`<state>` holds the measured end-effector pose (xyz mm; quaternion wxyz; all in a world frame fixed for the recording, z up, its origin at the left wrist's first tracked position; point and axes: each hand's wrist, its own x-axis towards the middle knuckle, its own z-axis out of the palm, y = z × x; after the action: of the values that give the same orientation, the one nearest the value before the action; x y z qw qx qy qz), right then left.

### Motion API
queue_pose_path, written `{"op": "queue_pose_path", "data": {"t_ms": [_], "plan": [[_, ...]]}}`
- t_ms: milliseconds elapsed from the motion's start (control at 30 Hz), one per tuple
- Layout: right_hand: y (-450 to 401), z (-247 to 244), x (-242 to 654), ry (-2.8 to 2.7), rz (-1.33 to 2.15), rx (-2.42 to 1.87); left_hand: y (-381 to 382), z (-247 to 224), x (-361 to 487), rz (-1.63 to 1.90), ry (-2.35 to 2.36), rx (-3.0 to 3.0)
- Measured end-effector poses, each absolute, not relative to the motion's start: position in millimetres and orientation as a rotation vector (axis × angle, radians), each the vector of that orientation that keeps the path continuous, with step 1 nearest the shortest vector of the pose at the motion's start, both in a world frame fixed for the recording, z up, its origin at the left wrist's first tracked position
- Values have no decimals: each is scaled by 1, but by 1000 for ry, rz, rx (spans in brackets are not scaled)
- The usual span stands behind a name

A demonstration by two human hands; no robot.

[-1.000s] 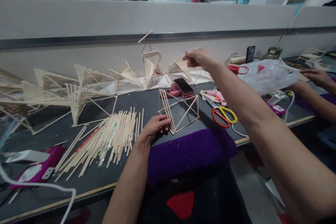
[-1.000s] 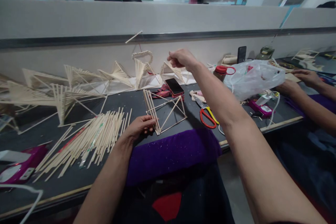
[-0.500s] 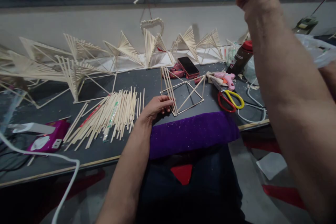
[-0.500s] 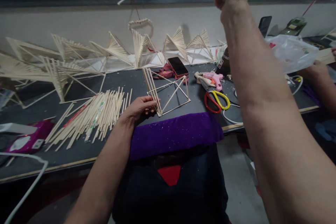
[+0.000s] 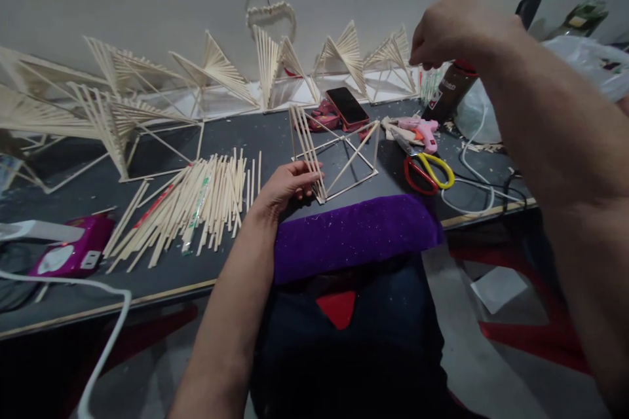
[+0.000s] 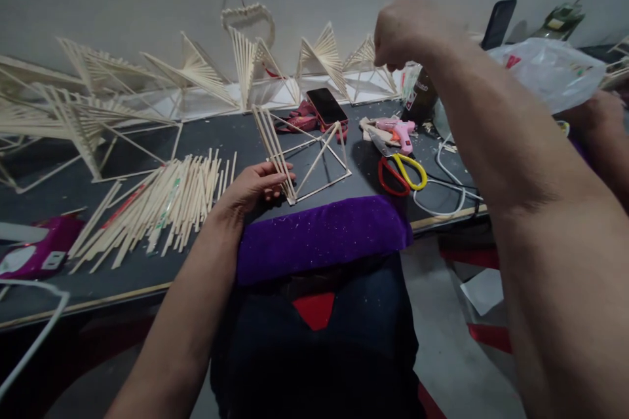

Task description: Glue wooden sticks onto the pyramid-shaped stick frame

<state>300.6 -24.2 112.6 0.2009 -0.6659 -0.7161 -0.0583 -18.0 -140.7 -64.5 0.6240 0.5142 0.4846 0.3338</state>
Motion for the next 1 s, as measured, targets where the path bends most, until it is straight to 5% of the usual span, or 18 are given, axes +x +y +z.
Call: {"op": "queue_pose_path", "data": {"t_ms": [367,767,1000], "plan": [[-17,52,205,-2654,824,-1495,-142,-67,-16,772,1116,1173],[-27,35,172,-2966,829,-1641,-143,-67,-16,754,1077,1174],[-10,42,224,-2103,852,-1423,-145,-69,-18,807,1090,1111]]}}
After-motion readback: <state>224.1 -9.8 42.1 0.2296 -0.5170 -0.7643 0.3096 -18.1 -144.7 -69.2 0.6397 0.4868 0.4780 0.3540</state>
